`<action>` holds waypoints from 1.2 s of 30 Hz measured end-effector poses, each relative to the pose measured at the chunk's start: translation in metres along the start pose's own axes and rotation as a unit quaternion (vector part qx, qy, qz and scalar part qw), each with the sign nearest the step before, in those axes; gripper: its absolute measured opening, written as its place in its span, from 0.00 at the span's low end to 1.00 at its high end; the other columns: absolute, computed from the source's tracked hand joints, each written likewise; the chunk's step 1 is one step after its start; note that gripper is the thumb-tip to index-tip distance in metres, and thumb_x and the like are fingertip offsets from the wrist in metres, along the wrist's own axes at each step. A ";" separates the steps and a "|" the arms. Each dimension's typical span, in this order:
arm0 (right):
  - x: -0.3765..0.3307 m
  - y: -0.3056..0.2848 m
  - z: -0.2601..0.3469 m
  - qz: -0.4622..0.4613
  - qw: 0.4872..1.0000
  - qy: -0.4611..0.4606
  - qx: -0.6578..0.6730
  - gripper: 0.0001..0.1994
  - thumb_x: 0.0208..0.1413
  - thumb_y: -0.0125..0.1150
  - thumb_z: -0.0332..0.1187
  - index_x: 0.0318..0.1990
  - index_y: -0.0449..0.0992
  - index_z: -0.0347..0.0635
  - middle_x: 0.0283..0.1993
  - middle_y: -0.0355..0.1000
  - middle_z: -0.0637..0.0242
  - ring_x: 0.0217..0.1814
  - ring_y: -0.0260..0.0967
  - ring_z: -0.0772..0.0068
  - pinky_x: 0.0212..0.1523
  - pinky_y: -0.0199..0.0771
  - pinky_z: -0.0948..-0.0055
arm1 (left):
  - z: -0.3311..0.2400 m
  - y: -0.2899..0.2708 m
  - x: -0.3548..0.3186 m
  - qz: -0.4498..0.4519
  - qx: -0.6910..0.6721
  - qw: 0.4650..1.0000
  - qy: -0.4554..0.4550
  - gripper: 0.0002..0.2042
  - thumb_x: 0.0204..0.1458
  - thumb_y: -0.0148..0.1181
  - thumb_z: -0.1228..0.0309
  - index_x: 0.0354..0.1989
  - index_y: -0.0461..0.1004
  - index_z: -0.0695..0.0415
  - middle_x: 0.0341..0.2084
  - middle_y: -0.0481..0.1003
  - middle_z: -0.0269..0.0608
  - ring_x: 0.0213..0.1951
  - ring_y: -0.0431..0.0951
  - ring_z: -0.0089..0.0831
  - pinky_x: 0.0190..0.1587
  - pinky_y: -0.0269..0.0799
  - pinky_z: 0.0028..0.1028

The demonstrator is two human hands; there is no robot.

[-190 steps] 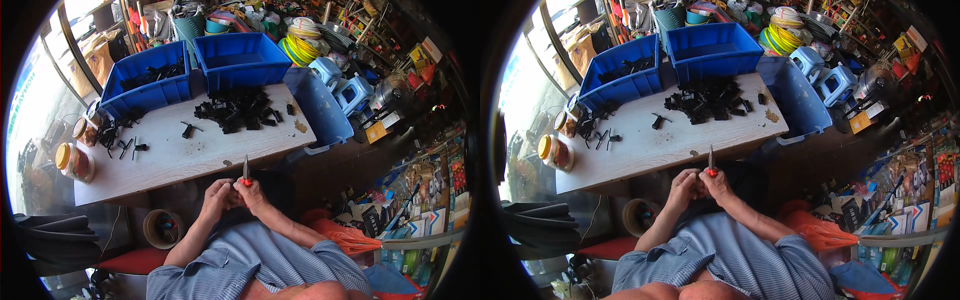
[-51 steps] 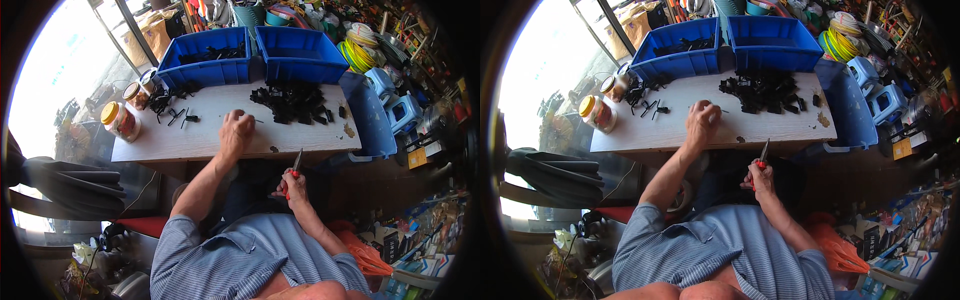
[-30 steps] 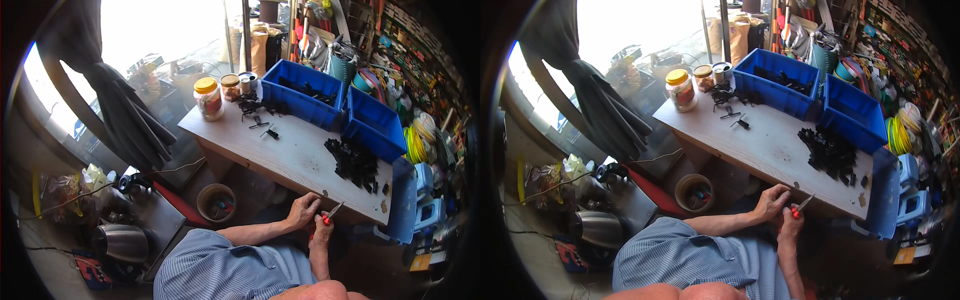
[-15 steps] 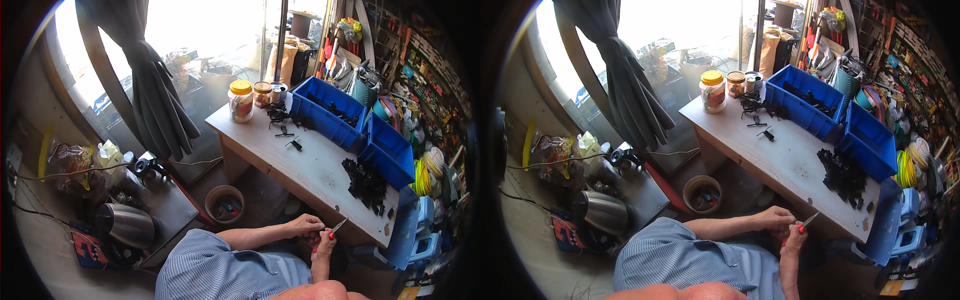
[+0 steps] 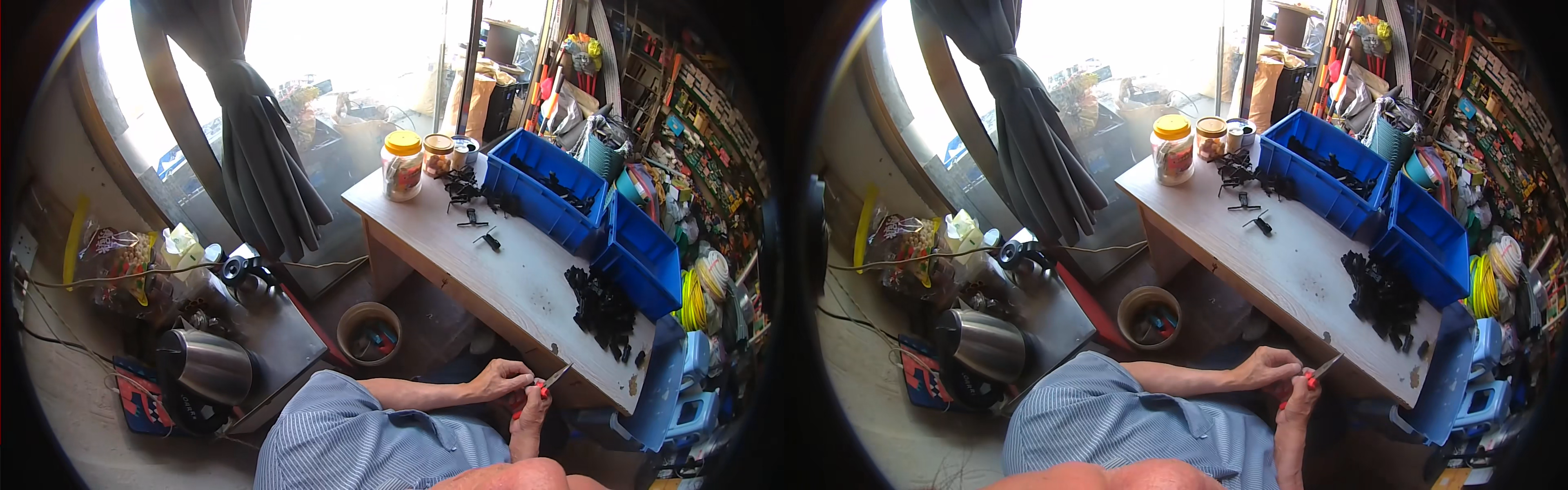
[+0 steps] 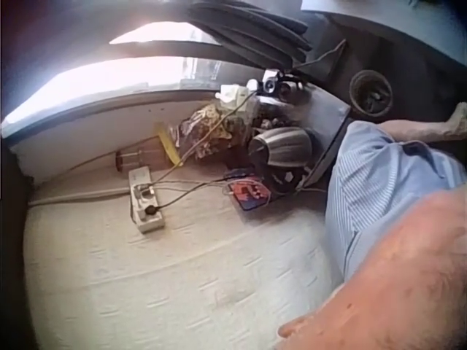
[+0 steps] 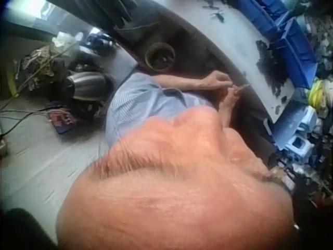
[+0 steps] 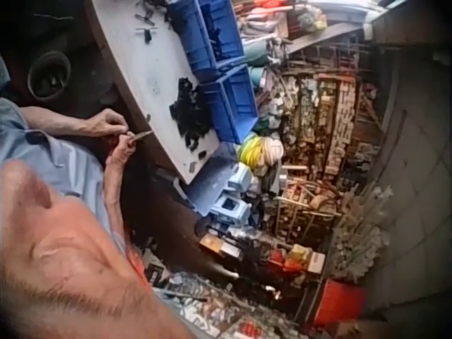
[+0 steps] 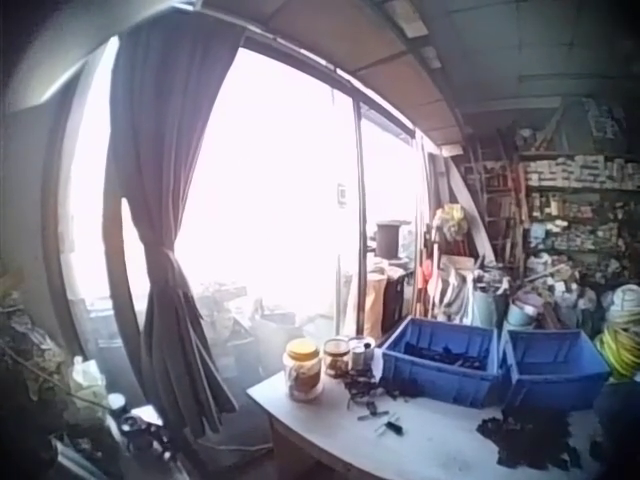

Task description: Assembling small plastic components using a hand tool at a workstation.

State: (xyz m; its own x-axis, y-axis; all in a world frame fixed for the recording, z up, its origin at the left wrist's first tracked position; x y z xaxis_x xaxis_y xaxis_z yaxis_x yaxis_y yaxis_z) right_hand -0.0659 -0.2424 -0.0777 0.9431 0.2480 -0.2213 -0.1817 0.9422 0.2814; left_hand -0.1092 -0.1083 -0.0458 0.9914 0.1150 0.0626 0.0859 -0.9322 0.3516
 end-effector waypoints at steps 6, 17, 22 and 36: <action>0.003 -0.008 -0.003 -0.001 1.000 -0.004 -0.001 0.03 0.50 0.55 0.30 0.32 0.68 0.46 0.23 0.65 0.73 0.19 0.61 0.80 0.20 0.63 0.79 | 0.001 0.002 0.006 0.001 -0.050 0.999 0.014 0.13 0.59 0.60 0.64 0.42 0.77 0.62 0.27 0.79 0.37 0.25 0.78 0.20 0.26 0.74 0.20; -0.004 0.012 0.007 -0.021 0.997 0.062 -0.032 0.03 0.51 0.55 0.30 0.28 0.68 0.47 0.21 0.64 0.73 0.18 0.60 0.80 0.19 0.62 0.79 | 0.041 0.007 0.015 -0.054 -0.163 0.935 -0.310 0.09 0.50 0.58 0.66 0.31 0.70 0.58 0.15 0.71 0.40 0.16 0.73 0.30 0.19 0.70 0.31; -0.012 0.017 0.010 -0.050 0.994 0.049 -0.087 0.05 0.52 0.56 0.31 0.27 0.67 0.47 0.19 0.62 0.73 0.17 0.59 0.80 0.18 0.62 0.78 | 0.056 0.007 0.015 -0.087 -0.160 0.930 -0.320 0.08 0.51 0.56 0.67 0.34 0.70 0.59 0.15 0.71 0.41 0.15 0.73 0.30 0.15 0.67 0.29; 0.016 -0.013 -0.012 -0.037 0.998 0.042 0.025 0.07 0.55 0.58 0.36 0.36 0.68 0.45 0.25 0.62 0.74 0.23 0.62 0.81 0.23 0.64 0.79 | 0.004 -0.014 0.019 0.086 0.090 0.991 0.055 0.17 0.62 0.50 0.67 0.54 0.71 0.66 0.37 0.79 0.44 0.35 0.78 0.25 0.34 0.75 0.23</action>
State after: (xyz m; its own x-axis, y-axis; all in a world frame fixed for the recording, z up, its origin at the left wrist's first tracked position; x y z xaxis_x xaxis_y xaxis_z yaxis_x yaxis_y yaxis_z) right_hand -0.0517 -0.2482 -0.0963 0.9267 0.1972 -0.3199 -0.0957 0.9470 0.3067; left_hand -0.0907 -0.0946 -0.0533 0.9769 -0.0237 0.2122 -0.0575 -0.9864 0.1543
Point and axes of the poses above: each hand's wrist, its own x-axis towards the middle knuckle, its own y-axis out of the palm, z = x × y, the point moved 6 cm from there along x, towards the middle knuckle
